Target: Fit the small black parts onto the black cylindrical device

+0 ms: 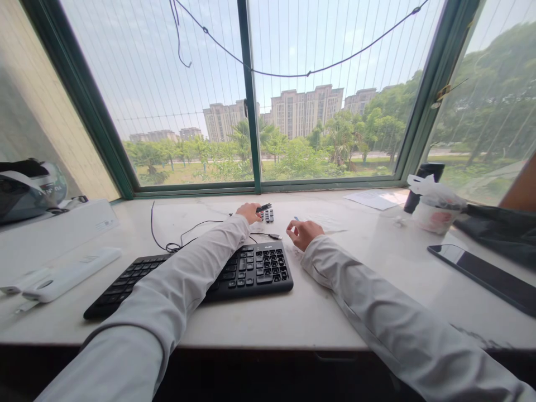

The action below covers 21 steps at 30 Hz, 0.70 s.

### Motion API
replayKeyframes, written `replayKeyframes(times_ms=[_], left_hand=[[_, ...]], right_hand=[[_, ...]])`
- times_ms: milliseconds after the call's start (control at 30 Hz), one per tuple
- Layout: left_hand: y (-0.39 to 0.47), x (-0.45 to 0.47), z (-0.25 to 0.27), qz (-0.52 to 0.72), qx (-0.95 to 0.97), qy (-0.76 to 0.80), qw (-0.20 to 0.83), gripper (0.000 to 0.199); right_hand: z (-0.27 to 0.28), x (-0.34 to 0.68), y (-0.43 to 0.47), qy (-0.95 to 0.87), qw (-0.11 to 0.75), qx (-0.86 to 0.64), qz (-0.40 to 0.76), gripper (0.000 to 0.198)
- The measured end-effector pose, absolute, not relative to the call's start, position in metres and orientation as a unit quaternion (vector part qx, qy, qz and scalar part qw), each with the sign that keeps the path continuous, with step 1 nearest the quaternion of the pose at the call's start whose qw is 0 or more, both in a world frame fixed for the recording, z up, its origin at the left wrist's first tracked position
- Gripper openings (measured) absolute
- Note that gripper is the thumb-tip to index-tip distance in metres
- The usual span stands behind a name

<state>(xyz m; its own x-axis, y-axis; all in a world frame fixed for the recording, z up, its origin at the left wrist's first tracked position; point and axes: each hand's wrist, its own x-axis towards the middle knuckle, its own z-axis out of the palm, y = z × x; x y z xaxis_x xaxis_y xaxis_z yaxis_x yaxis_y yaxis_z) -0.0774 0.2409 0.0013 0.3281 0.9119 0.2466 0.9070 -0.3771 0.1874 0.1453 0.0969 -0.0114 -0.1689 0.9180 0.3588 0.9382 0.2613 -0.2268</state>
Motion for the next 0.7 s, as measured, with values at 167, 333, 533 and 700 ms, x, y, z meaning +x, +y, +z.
replayKeyframes(times_ms=[167, 333, 533, 700], left_hand=[[0.2422, -0.0754, 0.0013, 0.153, 0.808, 0.569, 0.006, 0.036], [0.2408, -0.0739, 0.0019, 0.15, 0.803, 0.577, 0.003, 0.036], [0.2398, -0.0706, 0.0012, 0.151, 0.8, 0.581, -0.004, 0.033], [0.2393, -0.0703, 0.0022, 0.154, 0.799, 0.582, -0.005, 0.036]], right_hand=[[-0.0094, 0.1442, 0.0954, -0.764, 0.209, -0.61, -0.019, 0.024], [-0.0094, 0.1436, 0.0945, -0.765, 0.212, -0.608, -0.019, 0.024], [-0.0106, 0.1435, 0.0951, -0.768, 0.209, -0.605, -0.021, 0.023], [-0.011, 0.1434, 0.0948, -0.769, 0.208, -0.604, -0.019, 0.023]])
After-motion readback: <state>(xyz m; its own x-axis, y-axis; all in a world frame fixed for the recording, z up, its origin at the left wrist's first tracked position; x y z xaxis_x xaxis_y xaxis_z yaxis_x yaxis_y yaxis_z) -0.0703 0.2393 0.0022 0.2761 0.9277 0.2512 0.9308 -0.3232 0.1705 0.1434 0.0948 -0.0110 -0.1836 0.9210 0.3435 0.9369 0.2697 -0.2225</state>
